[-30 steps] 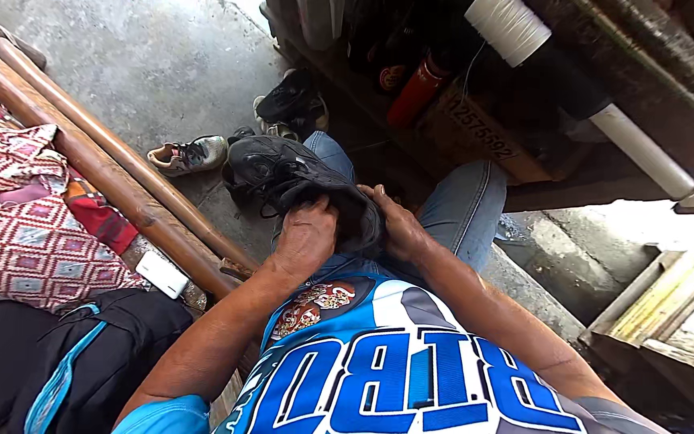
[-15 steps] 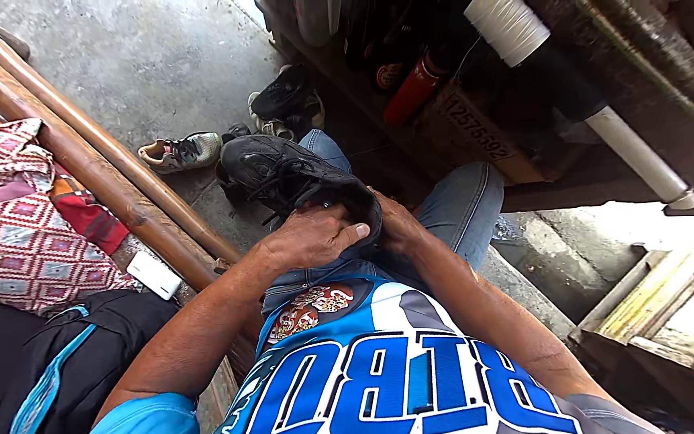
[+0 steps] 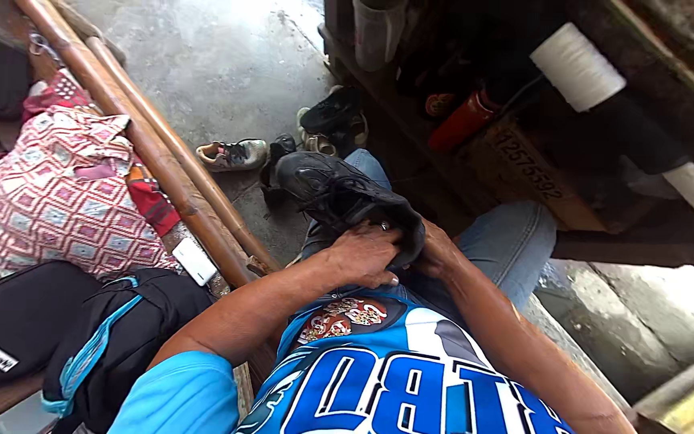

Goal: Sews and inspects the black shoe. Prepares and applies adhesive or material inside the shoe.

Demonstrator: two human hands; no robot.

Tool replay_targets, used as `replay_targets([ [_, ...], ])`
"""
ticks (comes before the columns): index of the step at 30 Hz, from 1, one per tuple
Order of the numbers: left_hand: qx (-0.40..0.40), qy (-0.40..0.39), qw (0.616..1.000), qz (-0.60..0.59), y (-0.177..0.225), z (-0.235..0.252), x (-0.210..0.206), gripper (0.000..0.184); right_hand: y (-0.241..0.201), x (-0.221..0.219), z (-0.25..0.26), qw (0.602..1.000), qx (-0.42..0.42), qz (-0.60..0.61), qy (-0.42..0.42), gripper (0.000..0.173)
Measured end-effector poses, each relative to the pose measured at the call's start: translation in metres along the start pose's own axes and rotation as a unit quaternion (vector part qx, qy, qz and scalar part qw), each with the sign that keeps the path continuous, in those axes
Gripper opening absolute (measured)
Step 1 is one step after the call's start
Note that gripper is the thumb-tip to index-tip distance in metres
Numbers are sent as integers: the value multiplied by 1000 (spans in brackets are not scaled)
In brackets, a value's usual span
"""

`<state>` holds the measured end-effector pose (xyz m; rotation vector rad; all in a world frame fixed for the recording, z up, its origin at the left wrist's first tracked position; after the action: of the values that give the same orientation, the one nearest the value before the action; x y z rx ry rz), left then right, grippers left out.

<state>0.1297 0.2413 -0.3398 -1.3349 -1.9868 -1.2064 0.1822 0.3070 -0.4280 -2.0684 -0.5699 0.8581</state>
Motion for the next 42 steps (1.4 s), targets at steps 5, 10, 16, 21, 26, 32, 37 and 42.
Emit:
replay_targets([
  [5,4,-14,999,-37,-1,0,1,54,-6,-7,0,1000,25,0,-17,40],
  [10,-6,-25,998,-56,0,1,8,58,-10,-9,-2,999,35,1,-19,43],
  [16,12,-54,996,-66,0,0,5,52,-7,-6,-2,999,39,-11,-9,45],
  [21,19,-59,996,-57,2,3,3,52,-4,1,-1,999,37,-16,15,42],
  [26,47,-25,994,-96,4,-19,29,55,-14,-8,-7,998,54,-7,-9,45],
  [32,109,48,980,-160,6,-35,51,34,-23,-16,-18,999,44,5,18,42],
  [37,100,137,964,-205,-13,-65,77,25,-95,-1,-38,908,207,-364,29,37],
  [42,93,194,950,-228,-29,-95,86,22,-206,-36,-83,684,458,-563,72,37],
])
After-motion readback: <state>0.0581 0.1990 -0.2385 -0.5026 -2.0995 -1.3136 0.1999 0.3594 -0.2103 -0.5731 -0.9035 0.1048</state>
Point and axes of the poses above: each hand's wrist, its own z-axis towards the middle knuckle, its own x-axis out of the back of the hand, y = z × x, the point moved 10 cm from there along z, towards the middle knuckle, and after that the axes turned 12 degrees about x, right-handed, at the moved point
